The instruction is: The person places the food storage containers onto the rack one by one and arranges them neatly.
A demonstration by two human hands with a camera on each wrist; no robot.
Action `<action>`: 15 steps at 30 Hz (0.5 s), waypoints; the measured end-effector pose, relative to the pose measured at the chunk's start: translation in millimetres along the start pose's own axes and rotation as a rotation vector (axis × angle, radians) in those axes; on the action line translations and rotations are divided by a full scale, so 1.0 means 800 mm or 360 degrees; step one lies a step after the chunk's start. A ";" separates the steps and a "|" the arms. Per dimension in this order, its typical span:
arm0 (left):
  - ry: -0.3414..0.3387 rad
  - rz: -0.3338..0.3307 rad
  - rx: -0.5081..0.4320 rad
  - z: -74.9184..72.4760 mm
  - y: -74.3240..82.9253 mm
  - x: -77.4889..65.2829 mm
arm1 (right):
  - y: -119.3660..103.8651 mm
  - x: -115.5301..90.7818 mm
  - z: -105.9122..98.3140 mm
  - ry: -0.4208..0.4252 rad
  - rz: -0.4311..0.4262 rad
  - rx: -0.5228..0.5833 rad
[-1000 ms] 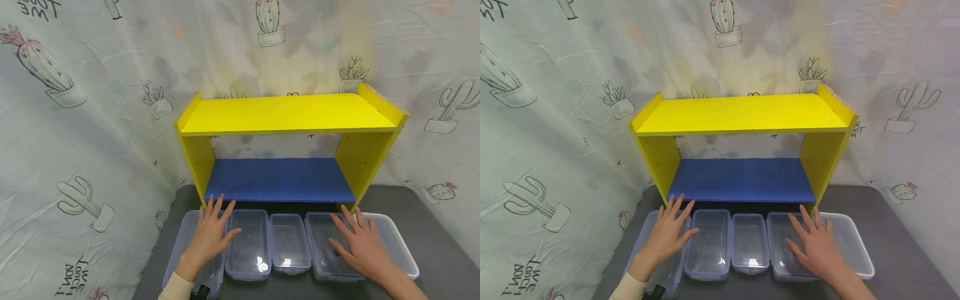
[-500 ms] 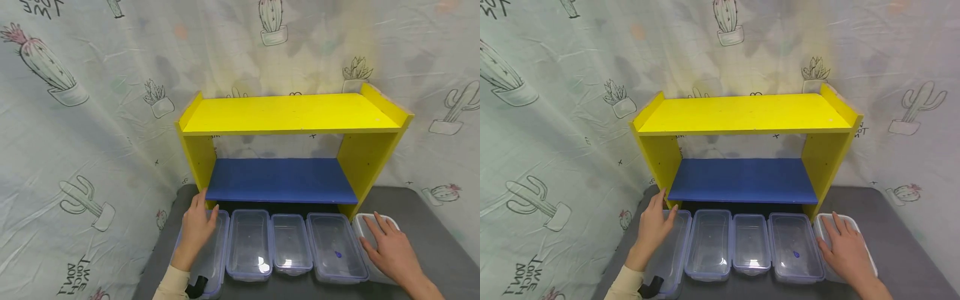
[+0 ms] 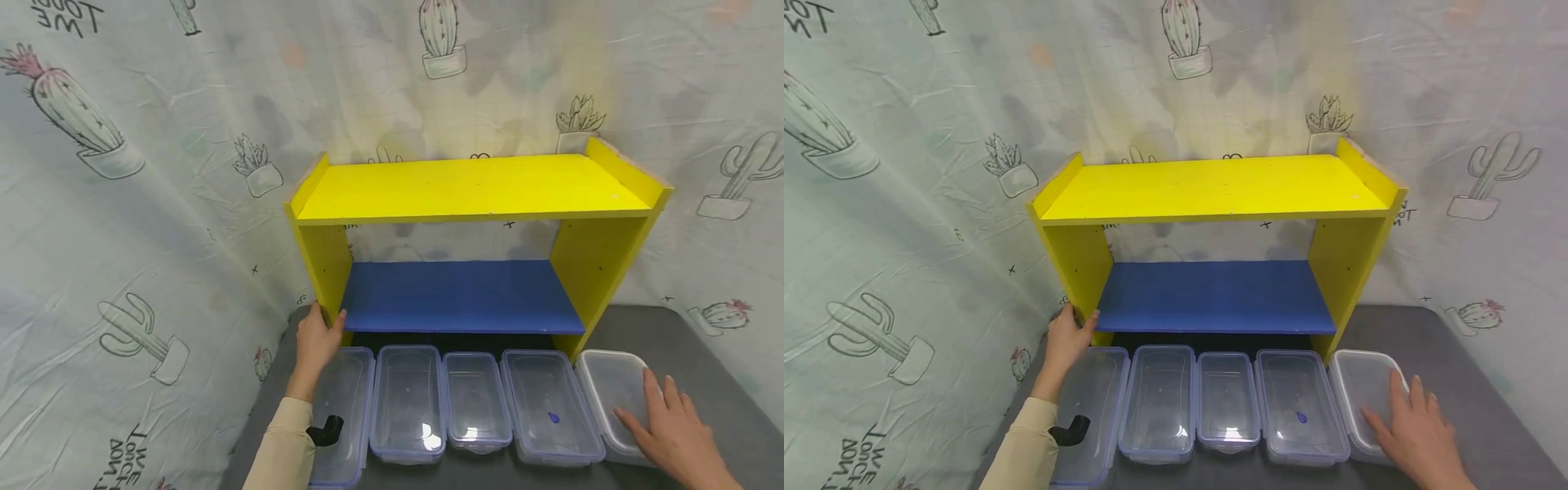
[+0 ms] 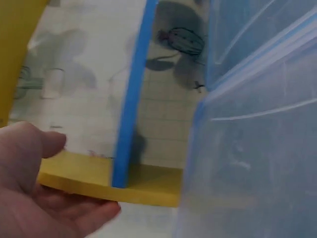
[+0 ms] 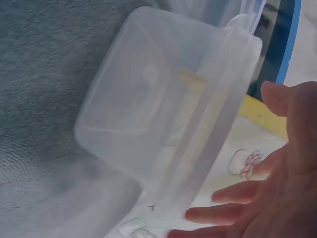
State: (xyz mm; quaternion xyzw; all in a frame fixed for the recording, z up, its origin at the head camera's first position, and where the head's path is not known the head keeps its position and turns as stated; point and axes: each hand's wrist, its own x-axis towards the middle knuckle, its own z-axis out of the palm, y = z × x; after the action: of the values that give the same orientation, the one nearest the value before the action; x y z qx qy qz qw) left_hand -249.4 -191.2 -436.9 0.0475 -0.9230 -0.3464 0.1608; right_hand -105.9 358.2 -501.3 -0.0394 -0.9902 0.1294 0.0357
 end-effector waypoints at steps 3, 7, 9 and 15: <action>0.0017 0.0028 -0.0015 0.007 -0.007 0.009 | 0.015 -0.002 0.006 -0.0265 0.0151 0.0069; 0.0037 0.0080 -0.0023 0.007 -0.019 0.019 | 0.028 -0.005 0.015 -0.0381 0.0221 0.0157; 0.0041 0.0077 -0.0028 0.004 -0.024 0.022 | 0.030 -0.006 0.021 -0.0355 0.0222 0.0176; 0.0042 0.0067 -0.0039 0.005 -0.029 0.027 | 0.043 -0.017 0.031 -0.0489 0.0422 0.0367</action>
State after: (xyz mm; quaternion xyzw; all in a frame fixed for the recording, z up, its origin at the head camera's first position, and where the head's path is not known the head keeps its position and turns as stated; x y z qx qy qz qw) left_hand -271.9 -211.0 -449.2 0.0308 -0.9172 -0.3537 0.1808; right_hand -91.7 384.2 -535.3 -0.1446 -0.9488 0.2496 -0.1286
